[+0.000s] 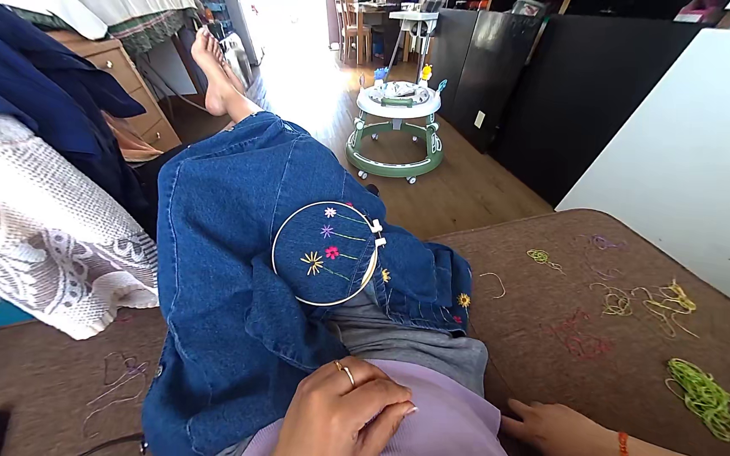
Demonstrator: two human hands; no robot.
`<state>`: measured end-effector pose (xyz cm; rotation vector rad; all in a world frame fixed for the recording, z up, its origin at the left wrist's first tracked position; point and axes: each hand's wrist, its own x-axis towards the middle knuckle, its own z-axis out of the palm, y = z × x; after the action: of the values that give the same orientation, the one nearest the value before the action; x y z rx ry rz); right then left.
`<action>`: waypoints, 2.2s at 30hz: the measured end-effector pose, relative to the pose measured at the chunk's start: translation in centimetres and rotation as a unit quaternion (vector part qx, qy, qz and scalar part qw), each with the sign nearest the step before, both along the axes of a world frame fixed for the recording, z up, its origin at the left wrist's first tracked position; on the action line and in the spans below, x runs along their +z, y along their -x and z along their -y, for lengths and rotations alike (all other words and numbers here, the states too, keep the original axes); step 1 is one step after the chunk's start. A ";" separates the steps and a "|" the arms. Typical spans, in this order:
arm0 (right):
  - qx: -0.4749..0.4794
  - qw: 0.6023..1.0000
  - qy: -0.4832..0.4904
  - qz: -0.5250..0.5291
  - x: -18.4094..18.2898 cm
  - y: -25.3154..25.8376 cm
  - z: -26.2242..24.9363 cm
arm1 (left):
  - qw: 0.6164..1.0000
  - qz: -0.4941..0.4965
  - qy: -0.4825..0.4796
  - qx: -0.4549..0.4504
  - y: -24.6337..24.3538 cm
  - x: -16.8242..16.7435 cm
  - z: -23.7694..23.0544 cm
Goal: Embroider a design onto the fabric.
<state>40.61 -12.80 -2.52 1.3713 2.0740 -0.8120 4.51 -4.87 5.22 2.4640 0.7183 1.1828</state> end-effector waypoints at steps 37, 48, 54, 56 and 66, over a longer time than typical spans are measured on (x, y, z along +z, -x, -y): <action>-0.659 0.659 -0.362 0.013 0.0 -35.6 -5.0 | 0.997 -0.053 0.052 -0.001 -0.1 0.5 0.0; -0.674 0.598 -0.417 -0.119 6.6 -33.7 -6.9 | 0.997 -0.061 0.052 0.010 0.2 0.5 0.0; -0.550 0.642 -0.496 -0.198 14.2 -29.6 -6.7 | 0.997 -0.067 0.026 -0.030 -0.6 1.7 -0.4; -0.505 0.634 -0.520 -0.268 17.2 -25.6 -7.4 | 0.997 -0.044 0.029 -0.060 -1.0 2.5 -0.6; -0.183 0.671 -0.252 -0.673 18.7 4.6 -8.1 | 0.952 0.208 0.182 -0.130 -4.8 5.4 -2.3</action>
<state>36.00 -4.70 16.18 1.7096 3.3455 -1.9735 9.31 -2.60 10.65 1.8549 0.4271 1.2747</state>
